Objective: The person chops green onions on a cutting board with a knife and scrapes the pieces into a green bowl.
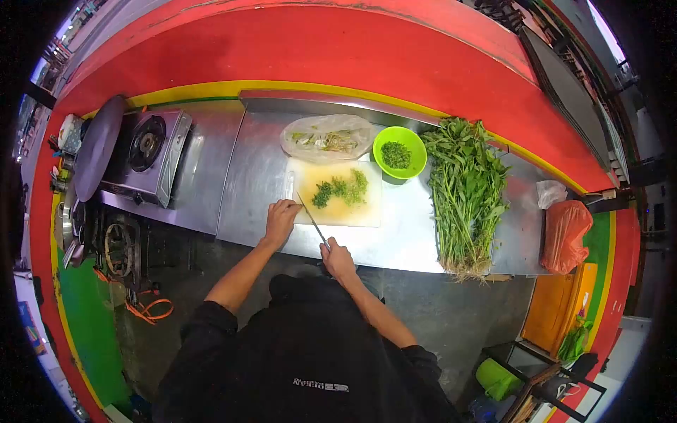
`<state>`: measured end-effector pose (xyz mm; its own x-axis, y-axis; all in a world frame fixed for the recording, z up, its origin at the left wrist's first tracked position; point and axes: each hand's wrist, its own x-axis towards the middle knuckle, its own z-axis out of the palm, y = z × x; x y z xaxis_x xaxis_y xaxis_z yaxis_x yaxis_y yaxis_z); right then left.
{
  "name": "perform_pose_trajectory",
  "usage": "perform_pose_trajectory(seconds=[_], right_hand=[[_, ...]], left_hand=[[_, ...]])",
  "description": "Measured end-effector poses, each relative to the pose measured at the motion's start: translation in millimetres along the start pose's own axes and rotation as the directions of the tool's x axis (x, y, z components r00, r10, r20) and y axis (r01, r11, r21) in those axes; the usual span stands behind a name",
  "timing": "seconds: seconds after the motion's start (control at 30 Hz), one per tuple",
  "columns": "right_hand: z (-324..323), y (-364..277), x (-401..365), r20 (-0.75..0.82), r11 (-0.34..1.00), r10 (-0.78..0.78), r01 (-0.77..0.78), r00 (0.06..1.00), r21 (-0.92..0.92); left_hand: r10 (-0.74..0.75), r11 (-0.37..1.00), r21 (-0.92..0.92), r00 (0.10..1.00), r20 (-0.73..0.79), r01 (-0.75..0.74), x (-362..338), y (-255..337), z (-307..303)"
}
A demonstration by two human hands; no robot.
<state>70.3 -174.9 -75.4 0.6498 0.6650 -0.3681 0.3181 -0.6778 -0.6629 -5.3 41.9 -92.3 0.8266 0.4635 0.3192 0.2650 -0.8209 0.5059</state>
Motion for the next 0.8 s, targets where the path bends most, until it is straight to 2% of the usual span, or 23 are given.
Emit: perform_pose_trajectory(seconds=[0.17,0.33,0.43,0.57,0.6,0.7,0.8], right_hand=[[1.3,1.1,-0.6,0.009,1.0,-0.01,0.01,1.0,0.01],[1.1,-0.4,0.6,-0.002,1.0,-0.02,0.02,1.0,-0.018],[-0.1,-4.2,-0.1,-0.005,0.997,-0.015,0.015,1.0,-0.073],[0.5,-8.6,-3.0,-0.013,0.997,-0.025,0.024,1.0,-0.073],[1.8,-8.1,-2.9,-0.024,0.998,-0.019,0.017,1.0,-0.064],[1.9,-10.7,-3.9,-0.031,0.998,-0.037,0.035,0.999,-0.048],[-2.1,-11.5,-3.4,-0.023,0.998,-0.043,0.042,0.999,-0.048]], left_hand=[[0.016,0.999,-0.04,1.0,-0.019,-0.017,1.0,-7.4,5.3],[-0.051,0.999,-0.019,0.998,-0.042,0.05,4.3,1.3,0.4],[0.004,1.0,0.029,1.0,-0.028,-0.003,2.4,-2.2,2.5],[-0.002,0.999,0.048,0.998,-0.057,0.005,2.8,0.3,8.6],[-0.014,1.0,-0.007,0.997,-0.072,0.014,1.0,-3.6,14.0],[-0.032,0.996,0.082,0.999,0.008,0.031,-1.1,-7.5,18.9],[-0.038,0.997,0.072,0.999,-0.035,0.04,-2.8,-5.5,21.6]])
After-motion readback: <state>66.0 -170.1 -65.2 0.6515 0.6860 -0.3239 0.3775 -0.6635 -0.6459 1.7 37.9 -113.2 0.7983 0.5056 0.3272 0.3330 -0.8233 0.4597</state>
